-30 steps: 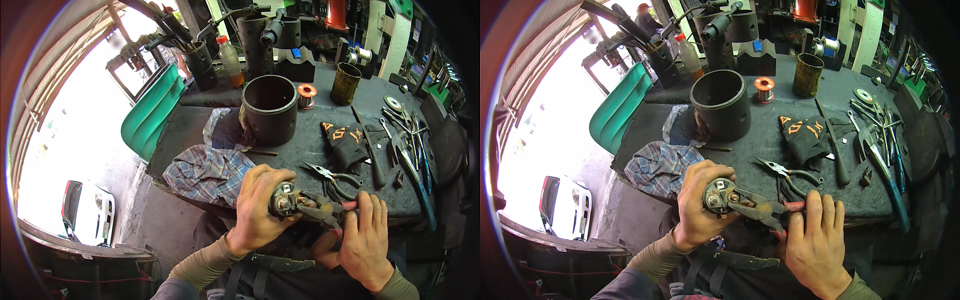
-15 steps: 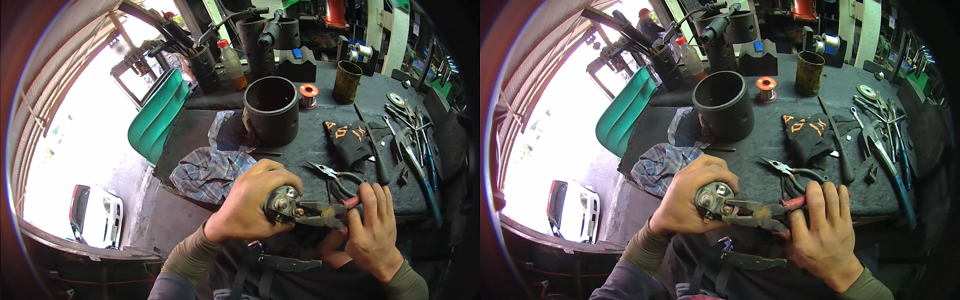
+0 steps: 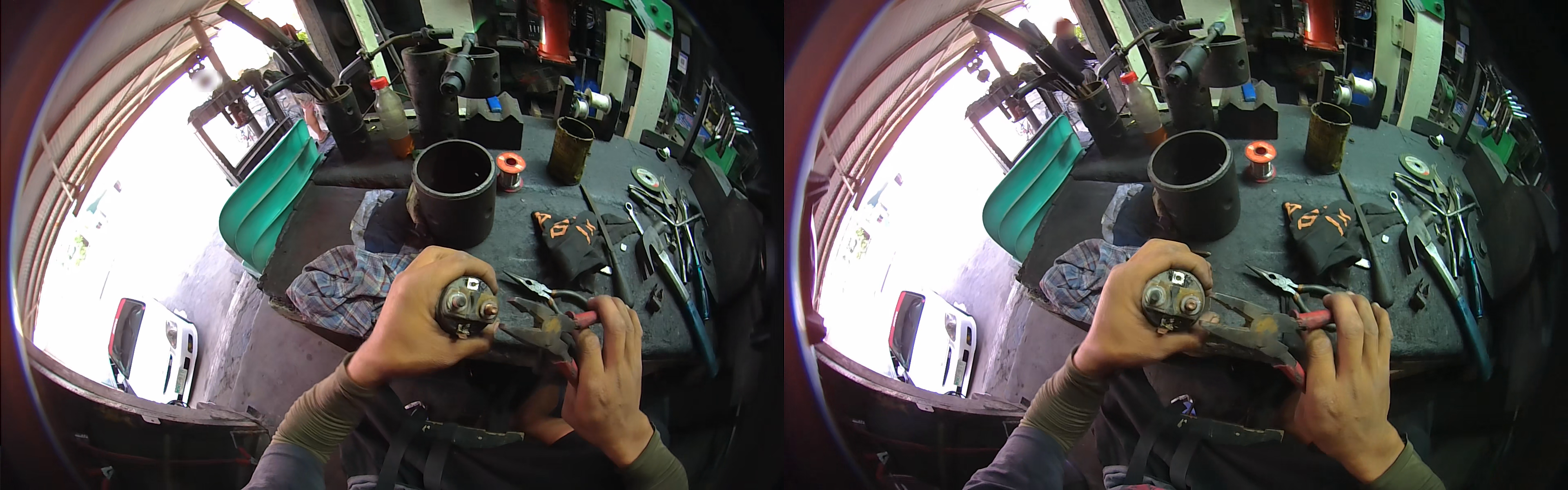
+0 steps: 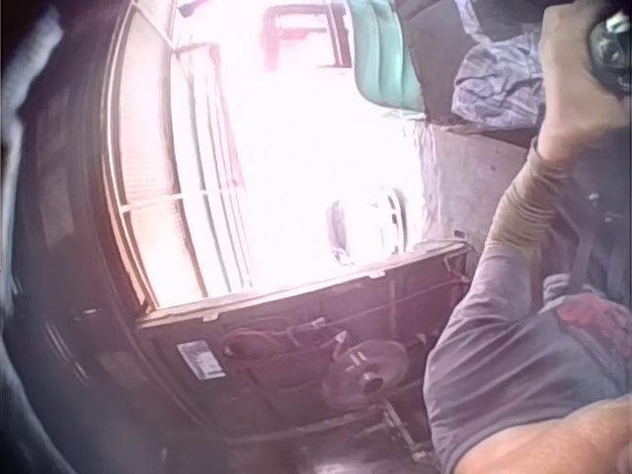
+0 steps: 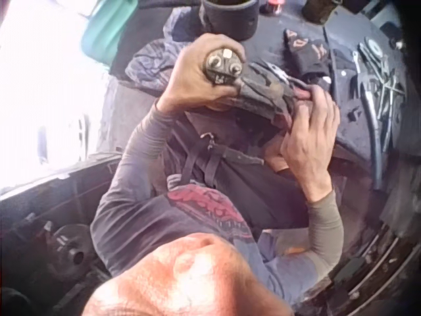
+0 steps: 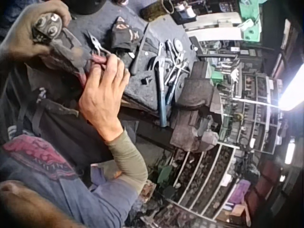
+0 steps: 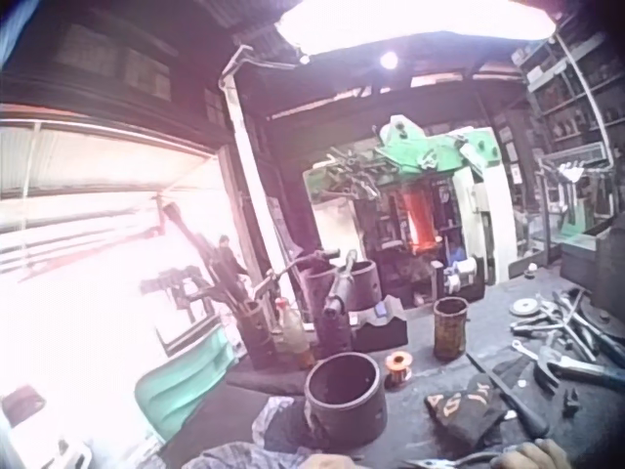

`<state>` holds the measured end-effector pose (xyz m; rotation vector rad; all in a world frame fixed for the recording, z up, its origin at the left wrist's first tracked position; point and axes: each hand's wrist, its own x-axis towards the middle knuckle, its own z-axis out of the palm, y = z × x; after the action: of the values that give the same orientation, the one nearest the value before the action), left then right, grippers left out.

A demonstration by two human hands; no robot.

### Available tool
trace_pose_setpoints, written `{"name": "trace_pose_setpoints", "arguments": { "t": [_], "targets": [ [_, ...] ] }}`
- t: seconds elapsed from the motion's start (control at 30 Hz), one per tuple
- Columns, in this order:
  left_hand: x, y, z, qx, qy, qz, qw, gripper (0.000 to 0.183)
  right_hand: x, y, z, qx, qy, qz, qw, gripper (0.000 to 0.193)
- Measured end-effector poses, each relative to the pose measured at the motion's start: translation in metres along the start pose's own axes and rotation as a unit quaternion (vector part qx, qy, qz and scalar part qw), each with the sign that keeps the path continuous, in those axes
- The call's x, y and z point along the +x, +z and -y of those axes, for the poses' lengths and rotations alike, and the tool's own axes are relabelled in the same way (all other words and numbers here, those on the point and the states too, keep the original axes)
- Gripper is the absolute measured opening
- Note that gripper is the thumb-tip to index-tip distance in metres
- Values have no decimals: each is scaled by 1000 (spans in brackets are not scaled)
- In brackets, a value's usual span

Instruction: The person uses pliers to manipulate small components on a cylindrical electrical part, repeatedly gripping and adjusting internal elements. The person rotates the part and switches between plier types while working at a cluttered workbench.

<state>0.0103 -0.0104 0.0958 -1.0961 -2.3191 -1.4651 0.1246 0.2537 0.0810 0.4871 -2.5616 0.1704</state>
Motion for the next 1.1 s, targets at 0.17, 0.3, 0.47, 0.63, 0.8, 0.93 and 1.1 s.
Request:
{"name": "trace_pose_setpoints", "arguments": {
  "t": [0.17,0.3,0.47,0.63,0.8,0.93,1.1],
  "targets": [
    [-9,9,-7,64,0,-74,995,46,1,0,10,-13,-4,-11,1000,44],
    [-8,12,-9,98,22,-92,991,43,0,-3,13,-32,-4,-6,999,43],
    [-9,18,-11,106,31,-107,988,44,-1,-3,12,-43,1,7,999,43],
    [-8,22,-16,122,35,-127,984,52,-2,-2,17,-37,4,1,999,39],
    [-12,23,-17,151,56,-124,979,53,-6,1,14,-48,-4,4,999,31],
    [-13,21,-16,138,44,-97,985,53,-5,1,12,-43,-15,2,999,26],
    [-12,10,-16,97,22,-29,995,50,-2,2,2,-53,-45,-5,998,24]
  ]
}}
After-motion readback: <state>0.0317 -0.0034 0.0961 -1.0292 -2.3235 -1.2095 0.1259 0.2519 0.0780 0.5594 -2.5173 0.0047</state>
